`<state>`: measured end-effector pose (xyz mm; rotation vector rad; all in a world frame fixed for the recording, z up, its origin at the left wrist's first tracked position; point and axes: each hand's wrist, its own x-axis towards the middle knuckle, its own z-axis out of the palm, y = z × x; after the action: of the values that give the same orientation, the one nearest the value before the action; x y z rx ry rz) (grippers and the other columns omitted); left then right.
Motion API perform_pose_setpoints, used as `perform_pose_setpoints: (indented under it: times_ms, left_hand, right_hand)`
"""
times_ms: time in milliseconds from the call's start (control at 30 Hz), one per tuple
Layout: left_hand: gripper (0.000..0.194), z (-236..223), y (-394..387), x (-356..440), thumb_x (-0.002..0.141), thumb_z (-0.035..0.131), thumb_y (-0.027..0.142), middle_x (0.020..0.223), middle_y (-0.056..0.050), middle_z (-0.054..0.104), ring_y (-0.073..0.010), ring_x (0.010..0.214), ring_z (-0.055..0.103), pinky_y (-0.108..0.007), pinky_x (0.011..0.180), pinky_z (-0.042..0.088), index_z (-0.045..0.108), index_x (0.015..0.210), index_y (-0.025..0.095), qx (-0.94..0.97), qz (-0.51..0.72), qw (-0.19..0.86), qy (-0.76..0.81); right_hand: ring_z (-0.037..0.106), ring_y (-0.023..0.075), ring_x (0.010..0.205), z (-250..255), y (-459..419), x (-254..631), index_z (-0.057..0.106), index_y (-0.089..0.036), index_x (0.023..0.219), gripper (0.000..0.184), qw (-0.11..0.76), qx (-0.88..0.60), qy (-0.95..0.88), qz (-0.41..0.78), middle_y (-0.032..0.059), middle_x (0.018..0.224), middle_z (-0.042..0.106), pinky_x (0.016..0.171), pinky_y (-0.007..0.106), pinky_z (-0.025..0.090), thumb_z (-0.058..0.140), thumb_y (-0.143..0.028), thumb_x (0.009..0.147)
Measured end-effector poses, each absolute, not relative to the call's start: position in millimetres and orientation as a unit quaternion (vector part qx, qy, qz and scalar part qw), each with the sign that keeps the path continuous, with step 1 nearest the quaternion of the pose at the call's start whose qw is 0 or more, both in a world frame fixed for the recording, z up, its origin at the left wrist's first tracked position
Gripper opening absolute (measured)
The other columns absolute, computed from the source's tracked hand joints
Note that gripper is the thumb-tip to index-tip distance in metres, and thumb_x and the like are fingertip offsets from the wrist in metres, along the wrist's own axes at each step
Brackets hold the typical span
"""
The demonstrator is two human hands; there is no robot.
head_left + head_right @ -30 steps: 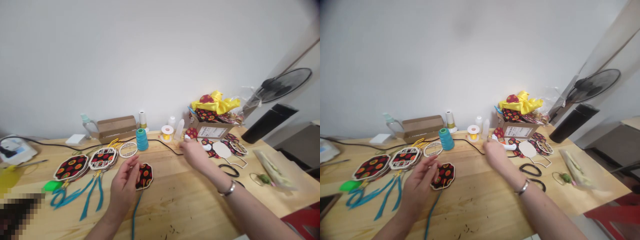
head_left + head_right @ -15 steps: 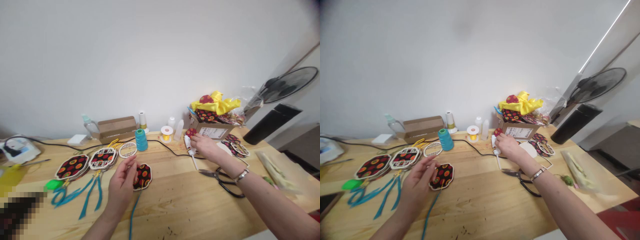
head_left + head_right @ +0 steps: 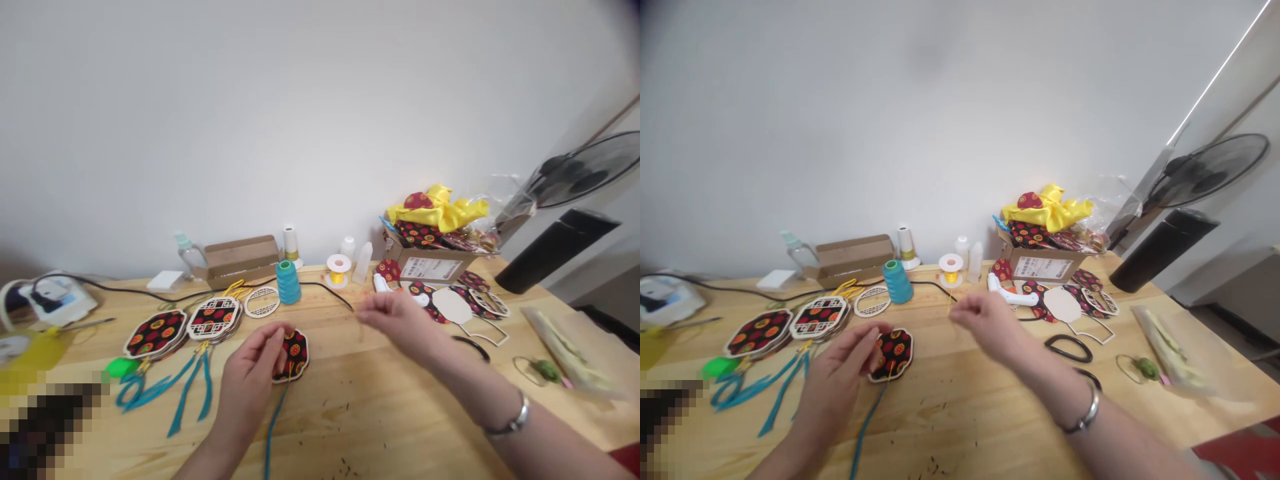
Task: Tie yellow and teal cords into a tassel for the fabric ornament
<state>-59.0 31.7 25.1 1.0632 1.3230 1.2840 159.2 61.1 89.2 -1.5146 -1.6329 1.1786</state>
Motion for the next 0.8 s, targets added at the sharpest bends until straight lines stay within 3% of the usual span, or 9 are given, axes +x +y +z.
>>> perform_pose_setpoints:
  times_ms: [133, 267, 400, 500, 600, 633, 800]
  left_hand:
    - [0.038, 42, 18, -45, 0.076, 0.055, 0.048, 0.045, 0.004, 0.044, -0.0065, 0.044, 0.033, -0.019, 0.043, 0.022, 0.065, 0.086, 0.013, 0.389, 0.414, 0.624, 0.537]
    - [0.038, 43, 9, -31, 0.074, 0.058, 0.048, 0.046, 0.005, 0.041, -0.0042, 0.041, 0.026, -0.019, 0.041, 0.013, 0.062, 0.068, 0.011, 0.357, 0.379, 0.688, 0.506]
    - [0.029, 35, 9, -27, 0.07, 0.065, 0.04, 0.055, 0.003, 0.05, -0.0019, 0.041, 0.028, -0.018, 0.041, 0.014, 0.064, 0.073, 0.012, 0.327, 0.419, 0.672, 0.516]
    - [0.028, 33, 10, -26, 0.071, 0.063, 0.039, 0.065, -0.001, 0.06, -0.0006, 0.038, 0.03, -0.018, 0.04, 0.015, 0.064, 0.074, 0.011, 0.339, 0.422, 0.645, 0.54]
    - [0.027, 35, 9, -22, 0.072, 0.061, 0.039, 0.075, -0.005, 0.066, -0.0008, 0.037, 0.035, -0.017, 0.039, 0.018, 0.063, 0.075, 0.011, 0.349, 0.416, 0.638, 0.546]
    - [0.027, 36, 8, -21, 0.072, 0.061, 0.038, 0.077, -0.006, 0.067, -0.0008, 0.037, 0.035, -0.017, 0.039, 0.018, 0.063, 0.074, 0.012, 0.351, 0.415, 0.639, 0.544]
    - [0.025, 35, 4, -22, 0.069, 0.064, 0.036, 0.06, 0.0, 0.061, -0.0015, 0.036, 0.036, -0.016, 0.039, 0.019, 0.063, 0.076, 0.012, 0.345, 0.426, 0.648, 0.529]
  right_hand:
    - [0.05, 0.0105, 0.059, 67, 26, 118, 0.061, -0.016, 0.067, 0.012, 0.303, -0.545, -0.659, 0.42, -0.0006, 0.063, 0.06, 0.055, 0.021, 0.037, 0.053, -0.017, 0.076]
    - [0.055, 0.0107, 0.069, 52, 0, 100, 0.061, -0.018, 0.069, 0.018, 0.312, -0.496, -0.733, 0.346, -0.0007, 0.072, 0.063, 0.065, 0.022, 0.04, 0.048, -0.01, 0.079]
    - [0.056, 0.0115, 0.074, 54, 1, 108, 0.062, -0.019, 0.071, 0.019, 0.279, -0.471, -0.789, 0.279, -0.0002, 0.076, 0.063, 0.069, 0.023, 0.042, 0.049, -0.011, 0.082]
    - [0.056, 0.0161, 0.073, 64, 27, 125, 0.064, -0.017, 0.074, 0.021, 0.228, -0.496, -0.825, 0.144, 0.0044, 0.073, 0.061, 0.067, 0.027, 0.043, 0.046, -0.013, 0.084]
    - [0.052, 0.0223, 0.097, 73, 66, 139, 0.055, -0.017, 0.114, 0.038, 0.211, -0.507, -0.835, -0.034, 0.0127, 0.111, 0.056, 0.08, 0.035, 0.042, 0.041, -0.003, 0.082]
    - [0.05, 0.0232, 0.101, 74, 79, 142, 0.052, -0.017, 0.118, 0.044, 0.185, -0.491, -0.848, -0.069, 0.0136, 0.117, 0.053, 0.082, 0.036, 0.042, 0.04, 0.001, 0.08]
    - [0.044, 0.0239, 0.11, 70, 126, 141, 0.049, -0.022, 0.121, 0.038, 0.048, -0.379, -0.917, -0.118, 0.0116, 0.12, 0.051, 0.086, 0.038, 0.04, 0.041, -0.008, 0.086]
